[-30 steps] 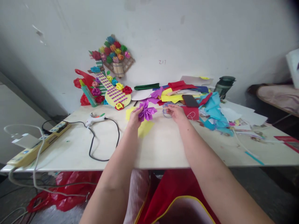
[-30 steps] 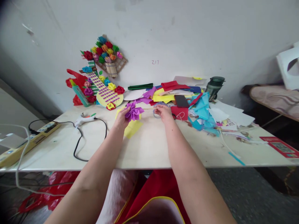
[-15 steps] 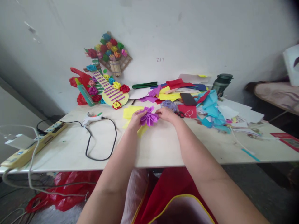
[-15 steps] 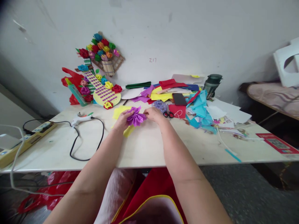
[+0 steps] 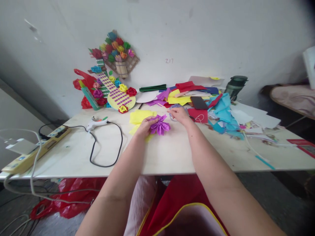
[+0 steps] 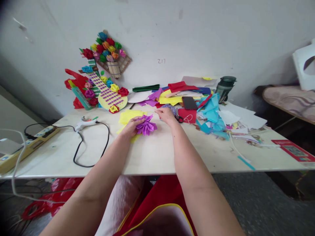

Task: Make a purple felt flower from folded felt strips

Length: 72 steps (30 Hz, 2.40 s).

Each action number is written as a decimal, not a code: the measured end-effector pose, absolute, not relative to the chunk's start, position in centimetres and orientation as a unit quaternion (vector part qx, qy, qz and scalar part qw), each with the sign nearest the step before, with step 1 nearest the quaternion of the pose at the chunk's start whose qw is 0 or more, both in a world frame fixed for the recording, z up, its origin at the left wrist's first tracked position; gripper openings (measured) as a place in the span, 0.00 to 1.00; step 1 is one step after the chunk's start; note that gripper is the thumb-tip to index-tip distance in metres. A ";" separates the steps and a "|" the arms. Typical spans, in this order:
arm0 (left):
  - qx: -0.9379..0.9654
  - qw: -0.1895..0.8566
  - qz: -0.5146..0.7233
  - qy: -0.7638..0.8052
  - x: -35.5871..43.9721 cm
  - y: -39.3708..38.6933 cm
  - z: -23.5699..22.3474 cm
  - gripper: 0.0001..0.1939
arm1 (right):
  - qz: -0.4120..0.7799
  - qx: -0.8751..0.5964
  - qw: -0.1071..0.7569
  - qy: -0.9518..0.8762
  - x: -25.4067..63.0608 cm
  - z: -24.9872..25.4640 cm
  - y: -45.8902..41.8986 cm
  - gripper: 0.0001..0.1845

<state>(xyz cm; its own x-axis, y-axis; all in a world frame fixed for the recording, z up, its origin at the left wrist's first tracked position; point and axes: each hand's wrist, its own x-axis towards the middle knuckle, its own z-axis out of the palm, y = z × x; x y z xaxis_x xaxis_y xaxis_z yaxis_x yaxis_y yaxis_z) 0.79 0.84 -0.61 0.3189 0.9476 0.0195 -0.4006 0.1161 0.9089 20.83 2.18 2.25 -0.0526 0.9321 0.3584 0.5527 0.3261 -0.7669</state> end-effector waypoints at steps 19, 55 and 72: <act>0.477 0.695 0.428 0.327 -0.1 0.9 -0.2 0.14 | 0.391 -0.417 0.423 -0.703 19.8 2.9 1.1 0.22; 0.524 0.668 0.409 0.335 -0.1 0.8 0.2 0.16 | 0.373 -0.415 0.310 -0.770 19.4 3.4 0.9 0.22; 0.523 0.655 0.426 0.341 -0.3 1.0 -0.3 0.12 | 0.330 -0.408 0.320 -0.789 19.1 3.1 1.2 0.18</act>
<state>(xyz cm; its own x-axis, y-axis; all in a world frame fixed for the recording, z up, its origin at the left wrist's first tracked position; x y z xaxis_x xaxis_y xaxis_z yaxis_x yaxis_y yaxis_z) -0.27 0.96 -0.31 0.4053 0.9142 -0.0021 -0.2015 0.0916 0.9752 19.13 1.24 3.06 -0.4615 0.8553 0.2356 0.4332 0.4490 -0.7815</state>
